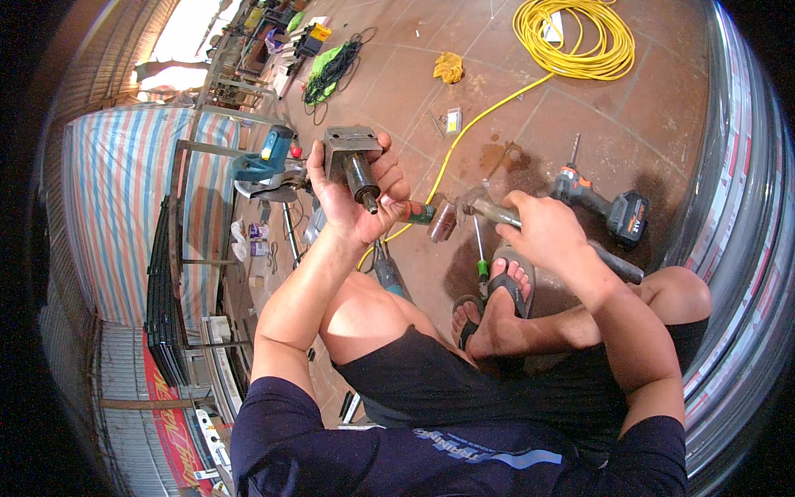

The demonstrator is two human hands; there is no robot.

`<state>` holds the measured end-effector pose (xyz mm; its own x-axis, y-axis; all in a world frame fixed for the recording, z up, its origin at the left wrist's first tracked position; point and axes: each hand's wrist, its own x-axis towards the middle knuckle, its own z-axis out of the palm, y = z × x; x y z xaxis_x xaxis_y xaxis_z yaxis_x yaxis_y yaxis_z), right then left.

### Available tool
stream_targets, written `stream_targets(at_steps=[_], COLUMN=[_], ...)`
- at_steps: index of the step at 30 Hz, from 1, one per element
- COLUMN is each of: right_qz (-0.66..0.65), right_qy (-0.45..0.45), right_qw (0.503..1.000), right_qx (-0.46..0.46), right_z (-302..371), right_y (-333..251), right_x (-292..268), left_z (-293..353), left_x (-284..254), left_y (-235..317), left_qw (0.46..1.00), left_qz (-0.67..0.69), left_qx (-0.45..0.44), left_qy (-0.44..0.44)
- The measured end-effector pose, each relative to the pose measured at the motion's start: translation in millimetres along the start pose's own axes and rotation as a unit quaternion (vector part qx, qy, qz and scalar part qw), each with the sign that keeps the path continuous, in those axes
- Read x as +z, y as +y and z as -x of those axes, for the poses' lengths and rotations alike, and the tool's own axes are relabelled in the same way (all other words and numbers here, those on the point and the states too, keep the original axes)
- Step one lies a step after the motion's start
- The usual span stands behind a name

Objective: The person sits on the floor and assembles a small metal component using a hammer, screwdriver, and cordless drill. They repeatedly strike, tighten, and inspect the part while a coworker works nearby.

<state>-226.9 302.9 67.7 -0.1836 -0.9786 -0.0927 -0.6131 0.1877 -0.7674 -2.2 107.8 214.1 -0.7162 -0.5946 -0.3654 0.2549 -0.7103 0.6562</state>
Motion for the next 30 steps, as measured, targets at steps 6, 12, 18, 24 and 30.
stream_targets(at_steps=[6, 12, 18, 24, 30], right_qz=[0.019, 0.022, 0.030, 0.027, 0.038], right_qy=[-0.010, -0.001, 0.001, -0.008, -0.018], right_qw=[1.000, 1.000, 0.999, 1.000, 0.999], right_qx=[0.001, -0.015, -0.016, -0.013, -0.007], right_z=[-0.2, 1.5, 2.1, 2.6, 2.3], right_y=[0.9, 0.7, -0.2, 1.4, 3.2], right_x=[2.7, 2.7, 0.8, 1.5, 2.0], left_z=[-0.4, -4.1, -2.3, 0.3, 0.4], left_x=[-0.1, -4.1, -7.0, 3.1, 7.0], left_y=[-2.9, -4.5, -5.7, -19.0, -22.0], left_qw=[0.998, 0.997, 0.983, 0.960, 0.960], left_qz=[-0.042, -0.068, -0.163, -0.251, -0.261], left_qx=[0.027, 0.038, 0.079, 0.120, 0.103], left_qy=[0.036, 0.029, 0.038, 0.027, 0.022])
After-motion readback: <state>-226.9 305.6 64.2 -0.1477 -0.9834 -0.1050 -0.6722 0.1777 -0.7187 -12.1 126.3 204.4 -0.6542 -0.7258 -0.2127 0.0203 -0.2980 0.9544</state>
